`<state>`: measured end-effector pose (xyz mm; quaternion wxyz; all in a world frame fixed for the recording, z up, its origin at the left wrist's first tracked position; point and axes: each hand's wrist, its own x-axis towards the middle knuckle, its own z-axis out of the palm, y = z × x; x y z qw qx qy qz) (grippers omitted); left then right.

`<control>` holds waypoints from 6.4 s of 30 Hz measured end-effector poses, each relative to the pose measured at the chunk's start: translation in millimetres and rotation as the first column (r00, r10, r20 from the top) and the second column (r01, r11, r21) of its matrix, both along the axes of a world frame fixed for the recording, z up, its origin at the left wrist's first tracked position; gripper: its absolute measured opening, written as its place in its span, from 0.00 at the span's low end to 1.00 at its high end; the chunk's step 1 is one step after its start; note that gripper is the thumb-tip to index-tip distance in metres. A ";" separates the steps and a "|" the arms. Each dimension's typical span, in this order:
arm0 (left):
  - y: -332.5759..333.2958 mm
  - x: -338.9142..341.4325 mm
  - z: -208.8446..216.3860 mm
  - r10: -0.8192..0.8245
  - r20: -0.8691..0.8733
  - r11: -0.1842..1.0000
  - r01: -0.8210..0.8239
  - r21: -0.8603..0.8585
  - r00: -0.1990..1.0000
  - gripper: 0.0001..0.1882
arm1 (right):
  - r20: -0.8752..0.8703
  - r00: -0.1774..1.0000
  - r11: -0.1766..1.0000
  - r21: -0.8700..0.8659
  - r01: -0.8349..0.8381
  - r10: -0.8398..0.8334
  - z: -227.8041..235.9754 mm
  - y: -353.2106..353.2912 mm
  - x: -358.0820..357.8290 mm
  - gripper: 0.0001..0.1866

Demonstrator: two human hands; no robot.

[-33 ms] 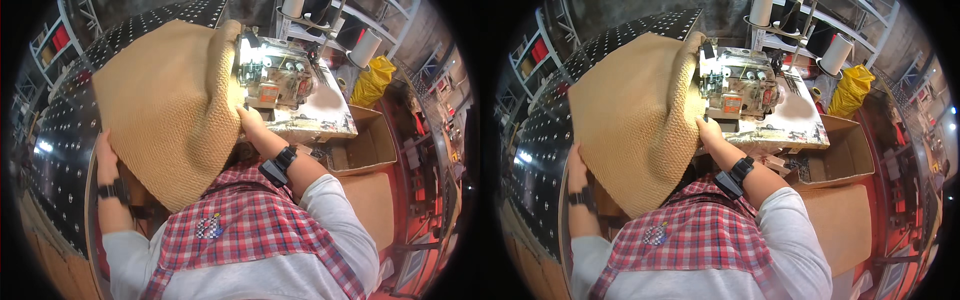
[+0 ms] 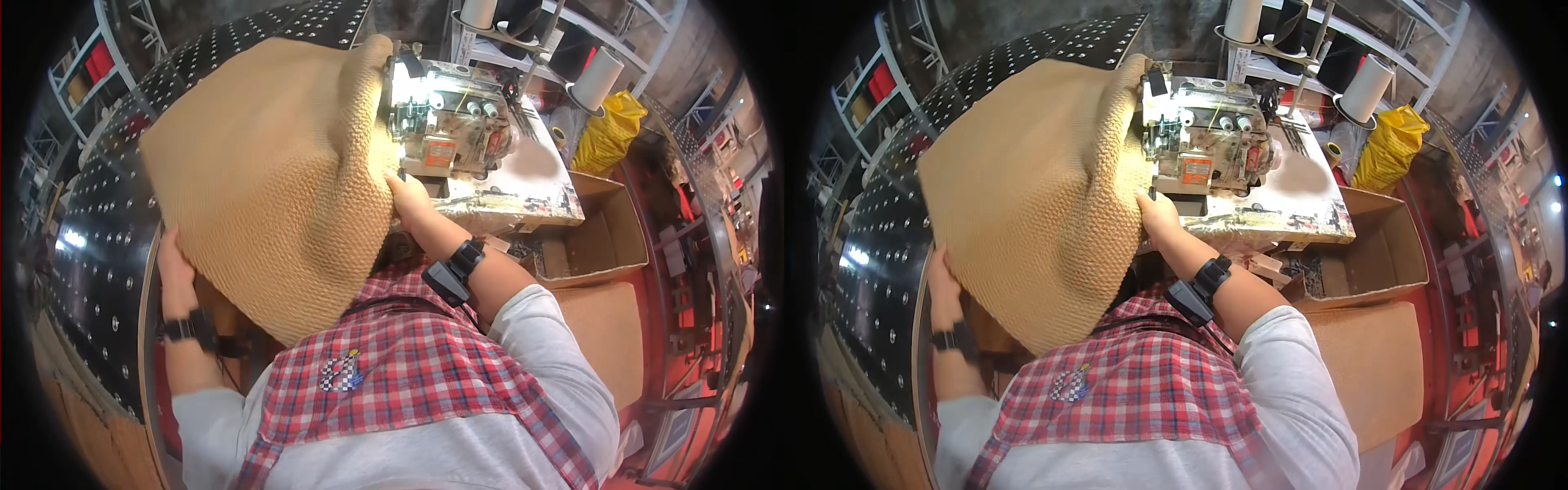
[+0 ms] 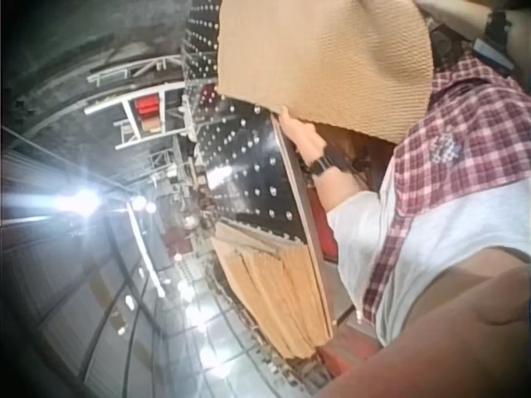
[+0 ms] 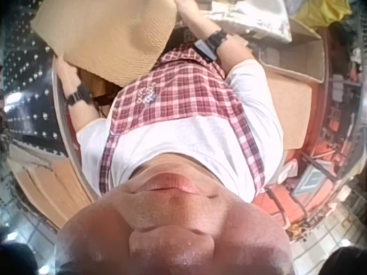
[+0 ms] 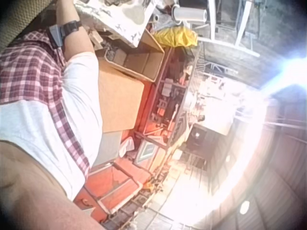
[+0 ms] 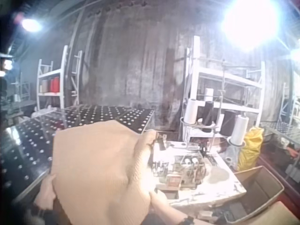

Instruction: Sew the edges of a textured brown mat using an industrial sewing machine.

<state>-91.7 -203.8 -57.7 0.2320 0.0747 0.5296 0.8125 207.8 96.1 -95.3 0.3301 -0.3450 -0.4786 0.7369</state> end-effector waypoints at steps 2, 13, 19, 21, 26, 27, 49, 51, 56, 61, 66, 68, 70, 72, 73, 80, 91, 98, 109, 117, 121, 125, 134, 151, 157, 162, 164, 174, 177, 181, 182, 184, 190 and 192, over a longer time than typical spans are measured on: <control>-42.7 33.1 -19.5 0.105 0.080 0.993 -0.109 0.047 0.991 0.20 | 0.050 0.999 1.000 0.014 -0.015 0.014 4.7 -3.6 3.3 0.16; -107.4 105.4 -47.4 -0.478 0.130 0.815 0.383 0.434 0.869 0.26 | 0.262 0.965 0.978 0.208 -0.031 -0.026 12.1 -24.7 16.6 0.16; -56.9 115.4 -25.5 -0.488 -0.162 0.835 0.512 0.201 0.858 0.30 | 0.324 0.946 0.950 0.298 -0.094 -0.008 10.6 -35.6 25.0 0.15; -35.8 123.9 -11.9 -0.442 -0.259 0.853 0.492 0.176 0.859 0.29 | 0.291 0.957 0.952 0.293 -0.089 0.000 2.8 -35.8 25.2 0.15; -13.8 117.9 -4.5 -0.415 -0.411 0.909 0.392 -0.144 0.811 0.26 | 0.260 0.965 0.949 0.297 -0.102 0.022 7.9 -43.6 26.6 0.15; 0.7 129.5 11.5 -0.417 -0.354 0.896 0.315 -0.312 0.837 0.25 | 0.263 0.965 0.951 0.295 -0.093 0.013 5.4 -40.3 27.6 0.15; 131.3 73.6 48.8 -0.527 -0.813 0.748 -0.320 -0.582 0.247 0.23 | 0.142 0.966 0.974 0.038 -0.221 0.214 3.3 -22.6 44.7 0.14; 142.1 68.4 49.3 -0.547 -0.804 0.721 -0.359 -0.593 0.231 0.24 | 0.097 0.969 0.973 0.026 -0.230 0.227 3.7 -25.4 47.1 0.14; 173.7 49.3 50.4 -0.588 -0.788 0.665 -0.448 -0.598 0.181 0.26 | 0.096 0.962 0.967 -0.030 -0.252 0.254 0.5 -25.4 51.4 0.13; 202.6 40.0 56.1 -0.582 -0.800 0.676 -0.461 -0.575 0.143 0.27 | 0.105 0.960 0.966 -0.058 -0.253 0.258 0.2 -25.5 51.9 0.13; 212.7 24.7 44.1 -0.555 -0.831 0.691 -0.532 -0.489 0.043 0.27 | 0.154 0.958 0.970 -0.012 -0.243 0.242 2.2 -26.0 45.2 0.12; 209.9 38.8 45.5 -0.538 -0.843 0.693 -0.558 -0.456 0.022 0.26 | 0.191 0.955 0.973 0.005 -0.231 0.226 3.9 -26.1 39.4 0.12; 200.0 56.9 42.7 -0.511 -0.858 0.688 -0.579 -0.438 0.042 0.26 | 0.225 0.952 0.976 0.021 -0.218 0.208 6.8 -25.4 32.9 0.12; 180.9 85.9 42.4 -0.433 -0.889 0.781 -0.430 -0.453 0.150 0.24 | 0.129 0.967 0.971 0.074 -0.228 0.218 12.5 -22.9 25.6 0.14; 168.7 104.0 43.1 -0.364 -0.892 0.858 -0.276 -0.433 0.269 0.23 | 0.126 0.967 0.970 0.073 -0.230 0.220 17.8 -22.1 21.8 0.14; 88.2 211.6 12.7 -0.740 -0.666 0.673 -0.102 -0.733 -0.094 0.22 | 0.023 0.964 0.958 -0.123 -0.259 0.264 28.2 -19.7 -1.8 0.10; -117.0 81.1 -6.6 0.137 -0.139 0.960 -0.166 -0.223 0.981 0.29 | 0.016 0.988 0.959 -0.242 -0.145 0.154 -4.2 -4.6 23.2 0.12; -43.0 -63.9 34.2 -0.057 -0.842 0.509 -0.710 -0.487 0.537 0.30 | -0.021 0.994 0.973 -0.202 -0.110 0.108 -10.7 -6.0 7.9 0.13; -87.2 -34.4 5.0 0.283 -0.030 0.959 -0.282 0.013 0.959 0.32 | -0.052 0.992 0.968 -0.217 -0.122 0.114 -0.2 -1.6 1.3 0.16; -98.6 116.2 45.9 0.233 0.121 0.932 -0.257 0.257 0.965 0.27 | -0.178 0.981 0.953 -0.277 -0.125 0.077 -1.8 -9.2 8.2 0.18; -98.2 136.6 42.0 0.258 0.126 0.926 -0.282 0.252 0.958 0.27 | -0.139 0.986 0.942 -0.308 -0.131 0.092 4.8 -9.7 12.0 0.16; -93.0 149.8 37.5 0.187 0.104 0.945 -0.208 0.252 0.977 0.25 | -0.036 0.994 0.969 -0.222 -0.106 0.100 19.7 -16.1 16.7 0.17; -92.0 160.5 6.4 0.183 0.024 0.964 -0.184 0.194 0.983 0.19 | -0.078 0.989 0.969 -0.205 -0.140 0.126 11.0 -16.4 11.0 0.16; -74.5 186.6 -15.4 -0.161 -0.161 0.982 0.174 0.069 0.974 0.23 | 0.505 0.793 0.910 0.037 -0.414 0.340 55.2 -39.5 39.5 0.13; -73.7 188.2 -7.5 -0.228 -0.142 0.901 0.264 0.345 0.963 0.39 | 0.331 0.821 0.878 -0.055 -0.475 0.465 28.4 -47.8 56.3 0.14; -67.5 175.6 -24.9 -0.270 -0.176 0.913 0.310 0.265 0.946 0.42 | 0.338 0.868 0.909 0.076 -0.410 0.364 4.7 -53.0 58.4 0.23; -64.6 163.8 -40.9 -0.324 -0.120 0.899 0.345 0.271 0.938 0.40 | 0.249 0.894 0.921 0.016 -0.388 0.372 13.1 -60.0 57.7 0.22; -25.8 160.5 13.0 -0.091 0.027 0.919 0.074 0.386 0.996 0.39 | 0.220 0.898 0.923 -0.026 -0.385 0.381 -5.1 -61.8 61.0 0.19; -28.6 150.0 30.5 0.103 0.143 0.923 -0.149 0.355 0.984 0.35 | 0.240 0.880 0.908 -0.019 -0.419 0.411 -0.7 -62.9 60.2 0.19; -29.7 109.1 17.5 0.117 0.207 0.936 -0.178 0.303 0.971 0.28 | 0.355 0.851 0.916 -0.040 -0.399 0.386 18.2 -63.8 57.3 0.17; -24.8 103.6 15.5 0.118 0.207 0.936 -0.179 0.302 0.971 0.28 | 0.354 0.851 0.915 -0.040 -0.400 0.388 13.5 -61.6 56.2 0.17; -13.1 92.5 18.7 0.084 0.153 0.945 -0.128 0.302 0.985 0.26 | 0.189 0.921 0.939 -0.026 -0.343 0.341 3.0 -58.9 51.6 0.16; 22.9 65.3 29.2 0.017 0.197 0.946 -0.079 0.315 0.980 0.22 | 0.208 0.920 0.940 0.004 -0.341 0.333 10.1 -47.7 49.7 0.16; 30.1 56.8 32.4 -0.014 0.179 0.946 -0.045 0.323 0.984 0.22 | 0.188 0.944 0.957 0.056 -0.284 0.269 12.8 -49.7 46.3 0.15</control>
